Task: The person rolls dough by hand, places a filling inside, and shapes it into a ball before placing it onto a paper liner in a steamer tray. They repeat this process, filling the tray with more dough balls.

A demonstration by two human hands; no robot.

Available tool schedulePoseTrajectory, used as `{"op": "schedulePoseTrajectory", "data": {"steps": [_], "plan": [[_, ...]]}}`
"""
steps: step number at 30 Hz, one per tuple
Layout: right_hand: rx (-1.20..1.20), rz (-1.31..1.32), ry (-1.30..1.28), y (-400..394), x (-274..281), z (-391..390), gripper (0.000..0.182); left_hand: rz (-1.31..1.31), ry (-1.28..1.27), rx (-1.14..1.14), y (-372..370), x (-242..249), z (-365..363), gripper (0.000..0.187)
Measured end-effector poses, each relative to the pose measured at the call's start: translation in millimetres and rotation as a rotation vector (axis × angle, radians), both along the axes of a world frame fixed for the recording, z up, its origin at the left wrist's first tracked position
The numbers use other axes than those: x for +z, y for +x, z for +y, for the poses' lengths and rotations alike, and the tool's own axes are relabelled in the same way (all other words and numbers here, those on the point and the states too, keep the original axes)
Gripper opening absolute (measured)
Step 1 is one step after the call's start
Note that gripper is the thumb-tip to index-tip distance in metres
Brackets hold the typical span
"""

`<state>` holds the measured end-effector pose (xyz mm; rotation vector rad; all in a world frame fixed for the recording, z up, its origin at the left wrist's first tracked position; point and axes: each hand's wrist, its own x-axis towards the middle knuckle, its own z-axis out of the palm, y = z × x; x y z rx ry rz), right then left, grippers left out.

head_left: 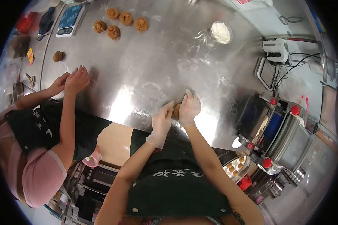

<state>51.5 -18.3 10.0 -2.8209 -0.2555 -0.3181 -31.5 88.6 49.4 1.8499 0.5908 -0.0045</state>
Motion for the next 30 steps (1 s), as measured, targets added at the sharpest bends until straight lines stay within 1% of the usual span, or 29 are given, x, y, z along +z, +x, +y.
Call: {"op": "schedulePoseTrajectory", "data": {"steps": [1, 4, 7, 10, 13, 14, 16, 17, 20, 22, 23, 25, 26, 28, 29, 30], "plan": [[0.011, -0.017, -0.012, 1.4, 0.6, -0.3, 0.031, 0.041, -0.057, 0.046, 1.6, 4.1, 0.8, 0.035], [0.004, -0.034, 0.111, 6.3, -1.2, 3.1, 0.030, 0.001, -0.086, 0.132, 11.7, 12.0, 4.8, 0.031], [0.045, 0.031, -0.113, -5.6, 8.0, 18.4, 0.032, -0.019, -0.093, 0.190, 7.7, 5.5, 14.7, 0.028], [0.010, -0.006, -0.053, -1.5, 8.8, 26.8, 0.024, 0.046, -0.160, 0.208, 11.1, 9.6, 16.4, 0.028], [-0.062, 0.163, 0.152, 4.4, 5.6, 21.0, 0.017, -0.095, -0.046, 0.188, 18.4, 1.2, 9.3, 0.028], [-0.140, 0.265, 0.242, 8.9, 5.2, 14.7, 0.016, -0.045, 0.016, 0.133, 19.0, -3.0, 8.6, 0.030], [-0.301, 0.477, 0.416, 26.9, 24.5, 1.5, 0.016, 0.065, 0.136, 0.018, 22.1, -5.8, 6.3, 0.034], [-0.130, 0.142, 0.246, 21.9, -9.4, -12.3, 0.016, 0.087, 0.192, -0.031, 25.8, -4.7, 1.3, 0.035], [-0.004, -0.087, 0.162, 30.1, -10.1, -15.0, 0.018, 0.151, 0.331, -0.169, 34.5, 7.3, -14.7, 0.038], [-0.027, 0.016, 0.131, 29.2, -10.8, -19.1, 0.018, 0.153, 0.393, -0.232, 44.8, 5.0, -23.5, 0.037], [-0.032, 0.063, 0.122, 31.9, -11.6, -18.5, 0.018, 0.118, 0.369, -0.279, 45.4, -1.6, -25.2, 0.036], [-0.204, 0.353, 0.338, 31.6, 7.9, -16.6, 0.018, 0.065, 0.321, -0.374, 36.1, -19.8, -25.6, 0.034], [-0.295, 0.504, 0.442, 26.2, 16.5, -18.0, 0.018, -0.022, 0.360, -0.425, 27.1, -22.6, -24.2, 0.035], [-0.216, 0.437, 0.310, 11.9, 20.1, -21.0, 0.020, -0.205, 0.430, -0.531, 11.8, -22.8, -19.5, 0.037], [-0.176, 0.406, 0.243, 3.2, 20.8, -20.6, 0.022, -0.240, 0.421, -0.539, 5.9, -25.9, -17.9, 0.040], [-0.181, 0.412, 0.243, 1.6, 19.8, -22.8, 0.022, -0.270, 0.411, -0.547, -3.8, -35.5, -17.3, 0.042]]}}
